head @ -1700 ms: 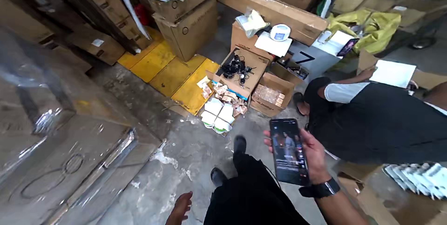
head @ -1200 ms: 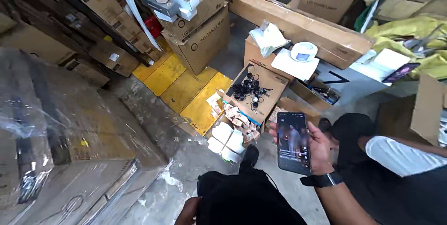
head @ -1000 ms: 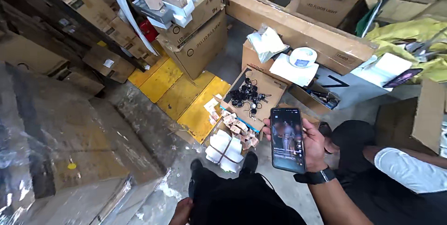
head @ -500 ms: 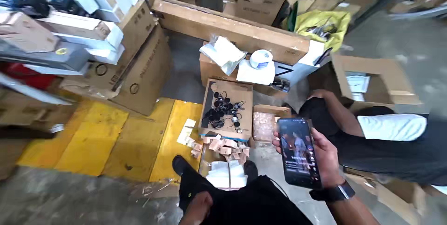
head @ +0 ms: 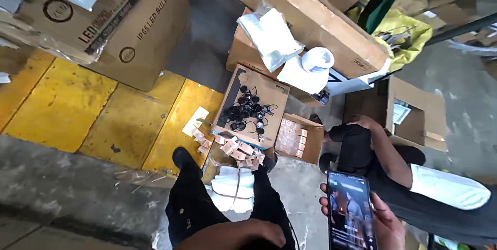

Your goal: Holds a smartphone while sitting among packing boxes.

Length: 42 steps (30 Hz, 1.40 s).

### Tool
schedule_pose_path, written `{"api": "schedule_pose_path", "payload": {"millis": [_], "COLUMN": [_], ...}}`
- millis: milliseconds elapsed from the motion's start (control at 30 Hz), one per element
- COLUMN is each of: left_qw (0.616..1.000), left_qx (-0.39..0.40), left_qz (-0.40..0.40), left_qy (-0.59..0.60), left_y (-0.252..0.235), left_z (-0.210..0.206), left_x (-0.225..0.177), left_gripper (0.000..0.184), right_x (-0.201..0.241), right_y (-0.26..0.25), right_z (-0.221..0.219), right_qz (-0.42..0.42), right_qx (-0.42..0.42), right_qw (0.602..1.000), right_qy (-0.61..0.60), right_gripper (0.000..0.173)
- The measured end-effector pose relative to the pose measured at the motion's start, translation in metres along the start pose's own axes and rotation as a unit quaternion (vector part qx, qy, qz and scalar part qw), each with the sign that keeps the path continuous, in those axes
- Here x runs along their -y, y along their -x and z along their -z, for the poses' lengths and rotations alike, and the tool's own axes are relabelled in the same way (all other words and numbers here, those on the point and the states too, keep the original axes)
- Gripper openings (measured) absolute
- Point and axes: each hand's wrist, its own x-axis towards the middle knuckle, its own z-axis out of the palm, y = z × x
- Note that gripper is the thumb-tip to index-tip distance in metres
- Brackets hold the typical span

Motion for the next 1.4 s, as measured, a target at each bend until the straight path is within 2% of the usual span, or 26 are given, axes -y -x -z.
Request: {"api": "schedule_pose_path", "payload": {"millis": [100, 200, 267, 333, 367, 433, 467, 500, 567, 600, 667, 700, 767, 800, 833, 867, 933, 1000, 1100, 1167, 1267, 1333, 1400], "left_qw": [0.985, 0.985, 0.970, 0.891, 0.842, 0.754, 0.731, 0.726, 0.748, 0.760, 0.768, 0.767, 0.766, 0.766, 0.766, 0.767, 0.774, 0.777, 0.781, 0.780, 0.780, 0.783, 0.787], "left_qx": [-0.054, -0.063, -0.152, -0.311, -0.359, -0.390, -0.383, -0.358, -0.262, -0.218, -0.150, -0.123, -0.115, -0.123, -0.132, -0.139, -0.149, -0.160, -0.177, -0.187, -0.194, -0.187, -0.184], "left_qz": [0.031, 0.081, 0.078, 0.041, -0.006, -0.113, -0.152, -0.199, -0.296, -0.319, -0.319, -0.309, -0.287, -0.284, -0.285, -0.288, -0.293, -0.300, -0.313, -0.315, -0.318, -0.317, -0.308], "left_qy": [0.162, 0.138, 0.175, 0.329, 0.402, 0.516, 0.543, 0.553, 0.534, 0.523, 0.535, 0.549, 0.563, 0.563, 0.561, 0.557, 0.541, 0.529, 0.511, 0.507, 0.503, 0.501, 0.502], "left_y": [-0.029, -0.051, -0.060, -0.060, -0.058, -0.050, -0.043, -0.036, -0.021, -0.014, -0.003, 0.001, 0.012, 0.020, 0.028, 0.037, 0.056, 0.071, 0.083, 0.086, 0.084, 0.081, 0.077], "left_z": [-0.004, 0.000, 0.004, 0.011, 0.021, 0.041, 0.049, 0.054, 0.059, 0.060, 0.060, 0.060, 0.061, 0.061, 0.062, 0.063, 0.065, 0.068, 0.071, 0.069, 0.067, 0.065, 0.066], "left_x": [0.010, -0.006, -0.013, -0.034, -0.051, -0.084, -0.095, -0.100, -0.093, -0.088, -0.087, -0.091, -0.098, -0.101, -0.103, -0.106, -0.112, -0.116, -0.121, -0.123, -0.127, -0.126, -0.124], "left_gripper": [0.037, 0.031, 0.025, 0.032, 0.046, 0.075, 0.084, 0.088, 0.085, 0.084, 0.089, 0.097, 0.102, 0.102, 0.101, 0.101, 0.102, 0.101, 0.097, 0.098, 0.098, 0.099, 0.099], "right_x": [0.034, 0.048, 0.050, 0.042, 0.035, 0.018, 0.010, 0.004, -0.002, -0.002, 0.005, 0.010, 0.014, 0.008, -0.003, -0.020, -0.070, -0.118, -0.121, -0.113, -0.104, -0.099, -0.097], "right_y": [-0.035, -0.059, -0.066, -0.065, -0.063, -0.054, -0.051, -0.050, -0.047, -0.044, -0.037, -0.033, -0.026, -0.020, -0.013, -0.006, 0.006, 0.009, 0.013, 0.024, 0.035, 0.035, 0.030], "right_z": [0.048, 0.086, 0.099, 0.107, 0.107, 0.098, 0.092, 0.086, 0.074, 0.069, 0.065, 0.070, 0.103, 0.131, 0.161, 0.189, 0.225, 0.246, 0.246, 0.248, 0.251, 0.255, 0.257], "right_qz": [-0.025, -0.011, 0.004, 0.001, -0.002, 0.012, 0.029, 0.047, 0.084, 0.109, 0.192, 0.238, 0.277, 0.241, 0.166, 0.079, -0.068, -0.132, -0.131, -0.135, -0.175, -0.206, -0.199], "right_qx": [0.036, 0.059, 0.068, 0.090, 0.099, 0.077, 0.051, 0.029, 0.021, 0.024, 0.005, -0.026, -0.139, -0.203, -0.253, -0.281, -0.299, -0.310, -0.317, -0.300, -0.328, -0.325, -0.303], "right_qw": [0.999, 0.998, 0.998, 0.995, 0.994, 0.996, 0.998, 0.997, 0.983, 0.973, 0.939, 0.913, 0.845, 0.813, 0.786, 0.768, 0.765, 0.799, 0.820, 0.807, 0.780, 0.784, 0.778], "right_qy": [-0.002, -0.016, -0.020, -0.034, -0.049, -0.042, -0.007, 0.049, 0.163, 0.204, 0.285, 0.329, 0.435, 0.490, 0.540, 0.571, 0.566, 0.498, 0.458, 0.489, 0.503, 0.487, 0.513], "right_gripper": [0.067, 0.068, 0.070, 0.070, 0.069, 0.061, 0.053, 0.047, 0.044, 0.048, 0.064, 0.067, 0.059, 0.055, 0.059, 0.070, 0.095, 0.099, 0.076, 0.058, 0.041, 0.041, 0.061]}}
